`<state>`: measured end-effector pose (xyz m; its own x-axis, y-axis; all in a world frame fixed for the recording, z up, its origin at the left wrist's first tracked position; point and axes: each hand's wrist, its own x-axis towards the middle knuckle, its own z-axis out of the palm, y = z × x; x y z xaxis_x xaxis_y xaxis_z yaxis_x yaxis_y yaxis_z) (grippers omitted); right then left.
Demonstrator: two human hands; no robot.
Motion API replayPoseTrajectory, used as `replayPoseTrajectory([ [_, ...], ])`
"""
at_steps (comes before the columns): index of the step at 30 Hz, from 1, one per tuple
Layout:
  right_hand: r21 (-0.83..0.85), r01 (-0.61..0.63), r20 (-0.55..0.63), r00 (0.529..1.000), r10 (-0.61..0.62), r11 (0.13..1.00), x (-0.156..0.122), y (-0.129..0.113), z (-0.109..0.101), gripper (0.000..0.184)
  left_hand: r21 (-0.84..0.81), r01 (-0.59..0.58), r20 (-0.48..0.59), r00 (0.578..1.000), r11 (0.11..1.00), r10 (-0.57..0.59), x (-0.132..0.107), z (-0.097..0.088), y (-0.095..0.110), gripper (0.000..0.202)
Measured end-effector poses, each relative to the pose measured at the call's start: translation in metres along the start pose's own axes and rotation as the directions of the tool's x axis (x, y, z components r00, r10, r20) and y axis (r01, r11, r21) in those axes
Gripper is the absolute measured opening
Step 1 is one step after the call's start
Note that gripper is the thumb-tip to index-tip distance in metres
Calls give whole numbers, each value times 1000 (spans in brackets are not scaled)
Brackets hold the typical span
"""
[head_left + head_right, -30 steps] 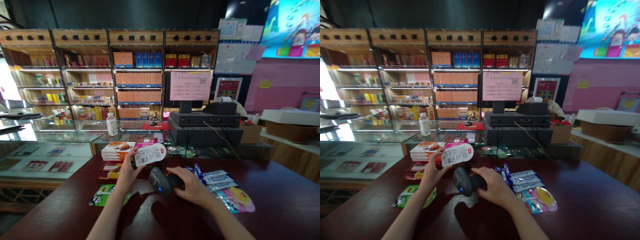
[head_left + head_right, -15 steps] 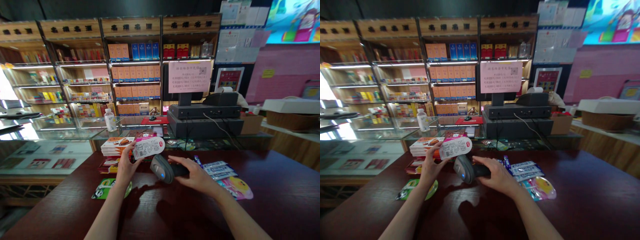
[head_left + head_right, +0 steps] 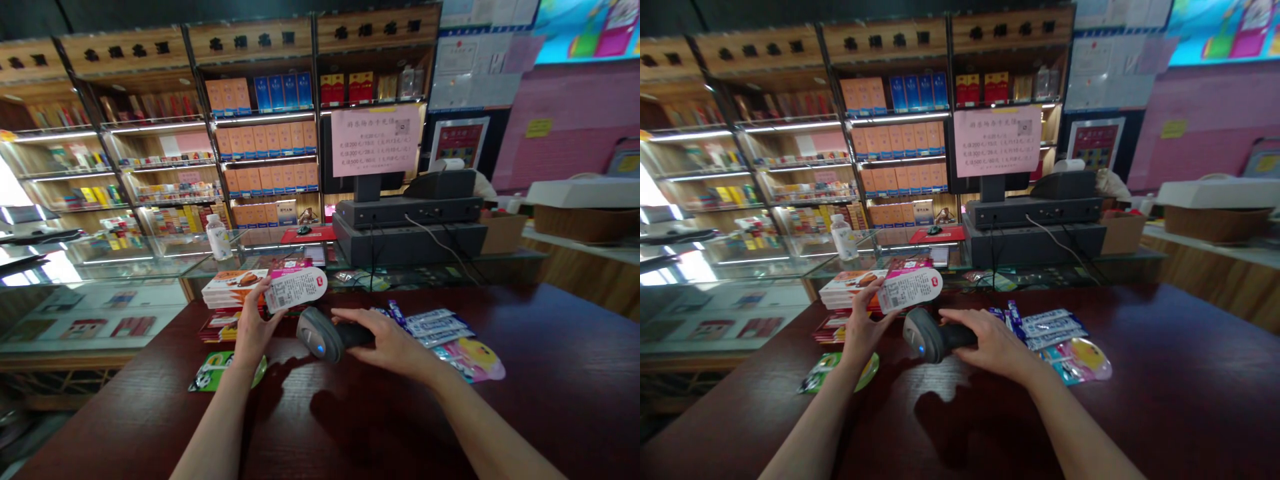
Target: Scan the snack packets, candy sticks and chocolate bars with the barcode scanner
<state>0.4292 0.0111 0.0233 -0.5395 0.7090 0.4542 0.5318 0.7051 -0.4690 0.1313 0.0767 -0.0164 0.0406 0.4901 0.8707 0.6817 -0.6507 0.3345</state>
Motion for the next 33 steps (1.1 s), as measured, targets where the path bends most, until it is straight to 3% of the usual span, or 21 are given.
replayPoseTrajectory([
  [9, -10, 26, 7, 1000, -26, 1000, 0, 2, 1, 57, 50, 11, -63, 998, 999, -8, -1, 2, -3, 67],
  [16, 5, 15, 6, 1000, -15, 1000, -1, 6, 2, 65, -19, 12, -20, 1000, 1000, -12, 1, 0, -1, 62],
  [25, -39, -93, 210, 973, 100, 995, -4, 25, 9, 71, -47, 17, -39, 999, 999, -19, 2, 0, 6, 60],
  [33, -55, -125, 300, 944, 136, 991, -5, 27, 11, 82, -10, 13, -56, 998, 1000, -13, 4, -3, 12, 59],
])
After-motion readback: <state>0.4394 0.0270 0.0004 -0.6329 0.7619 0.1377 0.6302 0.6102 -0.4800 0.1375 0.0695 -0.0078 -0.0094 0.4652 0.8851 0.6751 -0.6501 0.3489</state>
